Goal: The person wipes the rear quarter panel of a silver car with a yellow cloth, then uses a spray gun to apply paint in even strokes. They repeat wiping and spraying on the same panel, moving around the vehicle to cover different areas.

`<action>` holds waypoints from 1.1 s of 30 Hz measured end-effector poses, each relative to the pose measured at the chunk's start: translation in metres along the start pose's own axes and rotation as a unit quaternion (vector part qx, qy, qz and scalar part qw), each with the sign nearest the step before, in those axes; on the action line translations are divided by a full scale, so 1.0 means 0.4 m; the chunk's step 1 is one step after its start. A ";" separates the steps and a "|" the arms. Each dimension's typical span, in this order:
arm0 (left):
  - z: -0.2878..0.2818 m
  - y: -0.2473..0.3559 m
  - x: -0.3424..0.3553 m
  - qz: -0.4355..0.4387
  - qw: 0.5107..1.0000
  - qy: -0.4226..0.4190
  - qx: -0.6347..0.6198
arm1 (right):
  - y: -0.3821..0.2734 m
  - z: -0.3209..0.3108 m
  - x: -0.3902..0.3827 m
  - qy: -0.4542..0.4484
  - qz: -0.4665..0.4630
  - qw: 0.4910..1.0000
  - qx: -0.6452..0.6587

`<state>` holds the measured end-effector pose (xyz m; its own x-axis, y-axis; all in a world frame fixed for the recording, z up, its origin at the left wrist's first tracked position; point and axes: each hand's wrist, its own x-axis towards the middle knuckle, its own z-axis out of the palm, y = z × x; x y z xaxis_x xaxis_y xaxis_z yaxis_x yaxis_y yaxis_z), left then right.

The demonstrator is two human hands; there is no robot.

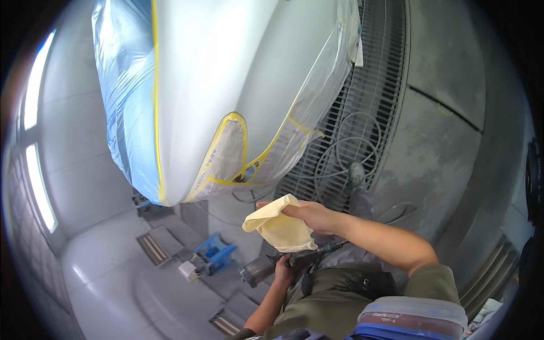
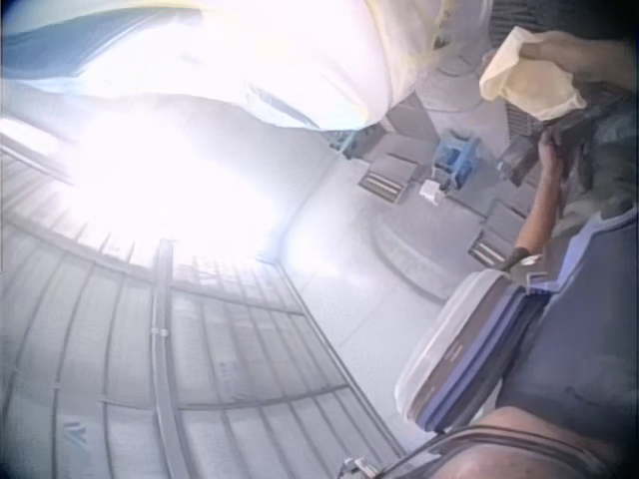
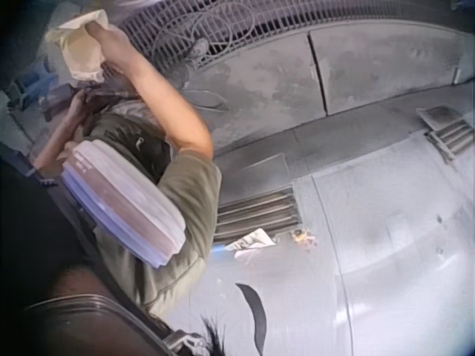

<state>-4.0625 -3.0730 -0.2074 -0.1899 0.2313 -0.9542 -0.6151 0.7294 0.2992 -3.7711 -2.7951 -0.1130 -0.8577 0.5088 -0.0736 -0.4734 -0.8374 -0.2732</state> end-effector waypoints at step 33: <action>0.535 -0.679 0.066 0.112 0.936 0.034 -0.331 | -0.308 -0.202 -0.754 0.263 0.194 0.929 -0.175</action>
<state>-3.7366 -3.1271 -0.3130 -0.4053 0.2730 -0.8724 -0.8894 0.1029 0.4454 -3.4376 -2.8293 -0.1348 -0.6894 0.2874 -0.6649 0.0238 -0.9084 -0.4173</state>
